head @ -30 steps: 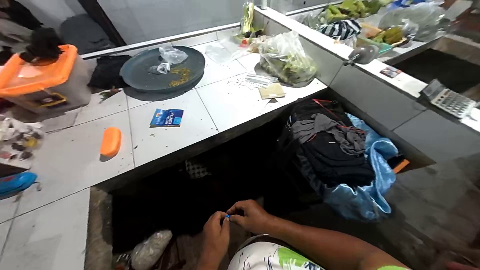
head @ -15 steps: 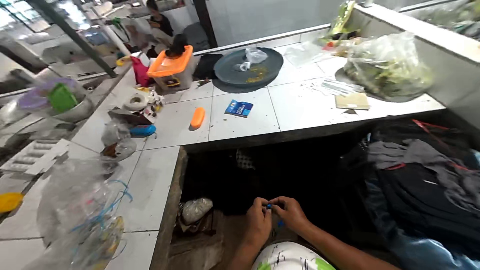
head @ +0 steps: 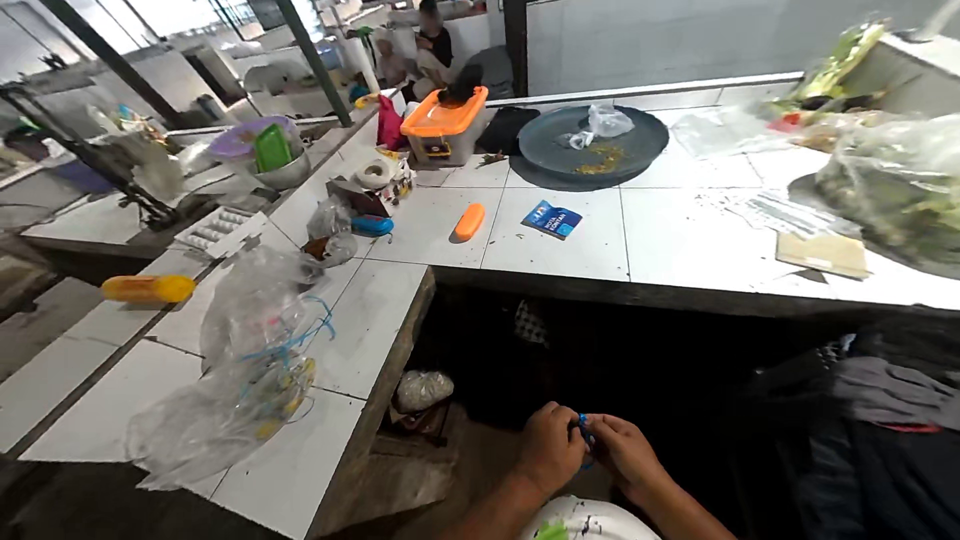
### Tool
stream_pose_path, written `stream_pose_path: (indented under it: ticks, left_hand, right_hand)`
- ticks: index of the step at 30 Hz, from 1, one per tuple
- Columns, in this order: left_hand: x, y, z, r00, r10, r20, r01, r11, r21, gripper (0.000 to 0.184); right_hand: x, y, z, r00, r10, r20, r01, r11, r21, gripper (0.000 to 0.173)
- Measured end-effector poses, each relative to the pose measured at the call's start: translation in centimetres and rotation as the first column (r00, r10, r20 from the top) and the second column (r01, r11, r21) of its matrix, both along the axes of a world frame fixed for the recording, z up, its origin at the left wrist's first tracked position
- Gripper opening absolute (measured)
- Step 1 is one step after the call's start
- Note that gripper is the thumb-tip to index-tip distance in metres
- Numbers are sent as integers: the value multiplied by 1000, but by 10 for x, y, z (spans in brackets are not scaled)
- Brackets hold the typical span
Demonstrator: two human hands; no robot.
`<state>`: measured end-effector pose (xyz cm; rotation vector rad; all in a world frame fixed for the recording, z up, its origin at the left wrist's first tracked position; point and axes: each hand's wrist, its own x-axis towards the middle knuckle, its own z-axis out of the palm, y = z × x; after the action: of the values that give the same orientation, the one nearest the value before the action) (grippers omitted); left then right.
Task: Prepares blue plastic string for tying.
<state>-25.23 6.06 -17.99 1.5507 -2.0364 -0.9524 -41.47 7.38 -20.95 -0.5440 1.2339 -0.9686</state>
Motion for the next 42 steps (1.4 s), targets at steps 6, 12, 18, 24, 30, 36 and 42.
stream_pose_path:
  ticks: [6, 12, 18, 24, 30, 36, 42]
  left_hand:
    - [-4, 0, 8, 990, -26, 140, 18, 998, 55, 24]
    - [3, 1, 3, 999, -33, 12, 32, 997, 64, 21]
    - [6, 0, -7, 999, 30, -44, -28, 999, 34, 18]
    - [8, 2, -2, 998, 37, -58, -31, 995, 98, 18]
    - [8, 7, -10, 990, 107, -96, -106, 994, 16, 9]
    - [13, 7, -18, 991, 91, -100, -92, 996, -1, 8]
    - [11, 4, -13, 993, 89, -83, -89, 996, 8, 10]
  right_hand:
    - [1, 3, -1, 998, -6, -68, 7, 1000, 2, 15]
    - [3, 9, -7, 985, 62, -163, -82, 990, -119, 13]
    - [-3, 2, -6, 938, 163, -304, -246, 934, -259, 23]
    - [-9, 2, 5, 900, 247, -360, -332, 923, -195, 18]
    - [-11, 5, -2, 924, 254, -286, -312, 933, -179, 20]
    - [-16, 9, -10, 904, 220, -367, -315, 923, -221, 17]
    - [-18, 8, -8, 797, 152, -584, -310, 933, -181, 16]
